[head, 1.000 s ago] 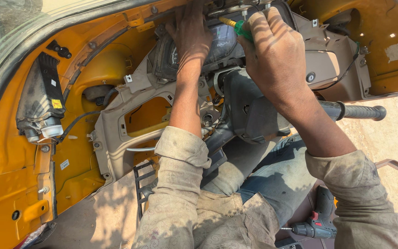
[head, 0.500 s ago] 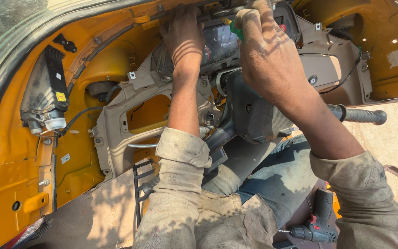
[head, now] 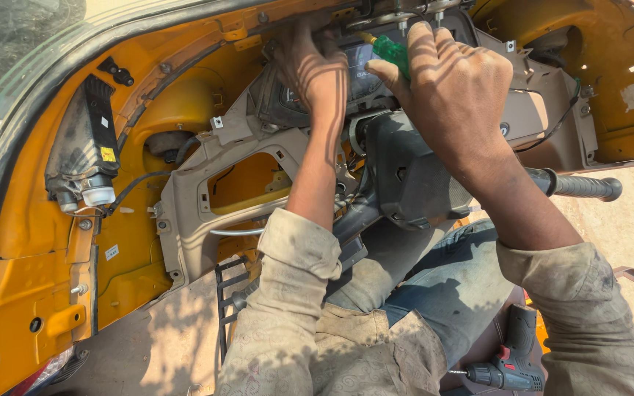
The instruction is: The person uses a screwdriver to tighten multiple screws around the motorcycle dashboard and instrument cluster. They switch between different screwdriver bits and occasionally reach for tools on the seat. The work focuses on securing the dashboard panel and surrounding components.
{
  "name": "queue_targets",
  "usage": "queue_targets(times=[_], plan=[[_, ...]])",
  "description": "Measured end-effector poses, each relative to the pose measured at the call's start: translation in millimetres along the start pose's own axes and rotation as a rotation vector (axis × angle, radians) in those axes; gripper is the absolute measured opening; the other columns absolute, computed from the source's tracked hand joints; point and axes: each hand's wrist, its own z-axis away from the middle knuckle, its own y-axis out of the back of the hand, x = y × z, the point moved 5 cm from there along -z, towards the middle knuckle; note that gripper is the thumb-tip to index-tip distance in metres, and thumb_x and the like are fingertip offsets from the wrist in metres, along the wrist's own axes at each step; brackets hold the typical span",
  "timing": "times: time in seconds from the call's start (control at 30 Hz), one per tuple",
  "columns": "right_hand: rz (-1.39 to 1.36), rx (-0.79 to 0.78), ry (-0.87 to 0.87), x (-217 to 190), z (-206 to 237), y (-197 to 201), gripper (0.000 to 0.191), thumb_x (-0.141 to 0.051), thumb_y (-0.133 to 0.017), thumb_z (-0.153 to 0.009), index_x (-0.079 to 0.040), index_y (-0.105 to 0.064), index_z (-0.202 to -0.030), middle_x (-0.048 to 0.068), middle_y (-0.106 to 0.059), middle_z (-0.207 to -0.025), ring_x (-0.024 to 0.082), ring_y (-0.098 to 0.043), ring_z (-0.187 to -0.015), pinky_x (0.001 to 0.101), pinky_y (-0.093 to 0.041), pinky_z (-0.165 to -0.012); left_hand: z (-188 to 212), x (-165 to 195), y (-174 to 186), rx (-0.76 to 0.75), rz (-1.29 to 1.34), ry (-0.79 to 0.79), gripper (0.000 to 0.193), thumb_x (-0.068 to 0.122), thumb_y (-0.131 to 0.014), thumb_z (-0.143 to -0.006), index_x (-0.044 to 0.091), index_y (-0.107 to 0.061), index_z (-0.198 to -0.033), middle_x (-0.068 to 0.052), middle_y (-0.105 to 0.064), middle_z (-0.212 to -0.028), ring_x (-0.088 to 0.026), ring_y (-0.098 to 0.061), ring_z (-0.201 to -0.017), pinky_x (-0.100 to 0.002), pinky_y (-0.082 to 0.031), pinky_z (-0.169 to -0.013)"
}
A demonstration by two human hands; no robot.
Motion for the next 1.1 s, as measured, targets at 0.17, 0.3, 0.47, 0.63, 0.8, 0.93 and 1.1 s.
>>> queue_targets(times=[0.17,0.3,0.47,0.63,0.8,0.93,1.1], plan=[[-0.035,0.238,0.087,-11.7,2.9,20.0,0.03,-0.027,-0.069,-0.103,0.002,-0.061,-0.111,0.01,-0.064,-0.093,0.024,-0.067,-0.082,0.0339,-0.048,-0.059,67.0,-8.8,-53.1,-0.256,1.526,0.961,0.022,0.018,-0.068,-0.104,-0.002,-0.059,-0.107,-0.016,-0.065,-0.097,-0.026,-0.064,-0.082,-0.035,-0.055,-0.069],[0.015,0.088,0.033,-8.8,-1.2,18.1,0.04,-0.041,-0.068,-0.108,-0.001,-0.066,-0.112,0.008,-0.063,-0.082,0.024,-0.066,-0.072,0.0369,-0.05,-0.056,90.4,23.0,-52.5,-0.751,1.934,1.087,0.027,0.024,-0.07,-0.103,0.0,-0.063,-0.112,-0.002,-0.066,-0.092,-0.008,-0.064,-0.077,-0.021,-0.056,-0.067],[-0.145,0.058,0.026,-10.3,7.4,29.1,0.036,-0.026,-0.068,-0.099,0.002,-0.064,-0.12,0.016,-0.064,-0.092,0.03,-0.067,-0.077,0.0365,-0.05,-0.055,87.9,45.8,-30.2,-0.661,1.87,1.104,0.034,0.036,-0.07,-0.101,0.006,-0.065,-0.115,-0.002,-0.07,-0.098,-0.01,-0.067,-0.083,-0.021,-0.058,-0.075],[-0.101,0.004,-0.021,-12.4,9.0,32.3,0.025,-0.015,-0.066,-0.096,-0.001,-0.063,-0.117,0.014,-0.065,-0.09,0.032,-0.068,-0.077,0.0405,-0.05,-0.057,80.5,60.6,-21.6,-0.668,1.92,0.957,0.042,0.04,-0.07,-0.105,0.002,-0.068,-0.123,-0.004,-0.071,-0.104,-0.011,-0.065,-0.085,-0.022,-0.056,-0.074],[-0.186,0.058,-0.012,-8.1,6.7,35.1,0.031,-0.028,-0.076,-0.106,-0.003,-0.063,-0.119,0.014,-0.067,-0.099,0.031,-0.068,-0.083,0.042,-0.054,-0.066,83.0,54.9,-25.9,-0.657,1.863,1.034,0.033,0.033,-0.074,-0.096,0.006,-0.068,-0.115,-0.004,-0.071,-0.105,-0.009,-0.068,-0.089,-0.022,-0.057,-0.078],[-0.091,0.086,0.044,-13.1,11.2,36.6,0.035,-0.005,-0.07,-0.09,0.002,-0.067,-0.125,0.015,-0.068,-0.098,0.03,-0.069,-0.083,0.0388,-0.053,-0.063,84.8,51.5,-28.0,-0.634,1.863,1.081,0.029,0.032,-0.071,-0.102,0.005,-0.068,-0.113,-0.003,-0.069,-0.104,-0.01,-0.066,-0.086,-0.022,-0.056,-0.073],[-0.028,0.07,0.016,-8.5,9.8,40.9,0.034,-0.032,-0.078,-0.105,-0.001,-0.066,-0.111,0.01,-0.064,-0.088,0.027,-0.068,-0.08,0.0384,-0.052,-0.06,83.8,53.4,-30.0,-0.63,1.91,1.09,0.024,0.027,-0.07,-0.101,0.006,-0.068,-0.111,-0.003,-0.07,-0.105,-0.009,-0.068,-0.087,-0.02,-0.056,-0.075]])
